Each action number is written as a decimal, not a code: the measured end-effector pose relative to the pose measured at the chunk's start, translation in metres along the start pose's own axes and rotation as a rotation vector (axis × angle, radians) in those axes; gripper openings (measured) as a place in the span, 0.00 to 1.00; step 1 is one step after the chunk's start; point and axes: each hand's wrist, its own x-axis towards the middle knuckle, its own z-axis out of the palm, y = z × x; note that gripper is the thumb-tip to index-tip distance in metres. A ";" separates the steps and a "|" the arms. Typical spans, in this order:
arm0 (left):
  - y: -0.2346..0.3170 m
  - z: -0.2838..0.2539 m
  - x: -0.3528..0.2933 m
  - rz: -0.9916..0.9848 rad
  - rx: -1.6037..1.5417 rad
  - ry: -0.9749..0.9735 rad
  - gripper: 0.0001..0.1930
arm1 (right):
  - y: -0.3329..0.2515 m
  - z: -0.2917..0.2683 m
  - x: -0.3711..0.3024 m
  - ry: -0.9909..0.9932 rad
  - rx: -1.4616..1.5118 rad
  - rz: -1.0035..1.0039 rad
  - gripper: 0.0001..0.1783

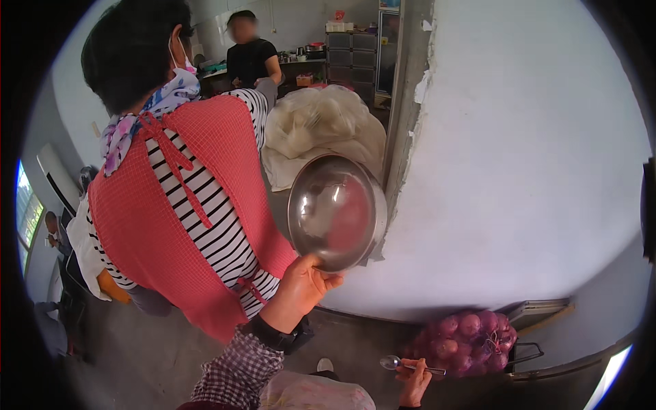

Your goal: The person pours water from a thermos into a cup, retrieves a plastic bag and a metal bowl from a cabinet, and washes the bowl and a spoon in a sink. They then receive soup in the bowl from another person, place an onion into the plastic bag, and uncover a basket of buns.

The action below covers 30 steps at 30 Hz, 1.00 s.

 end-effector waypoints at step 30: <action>0.084 0.010 0.155 0.344 -0.178 -0.015 0.12 | 0.042 0.045 0.176 -0.300 0.033 0.235 0.27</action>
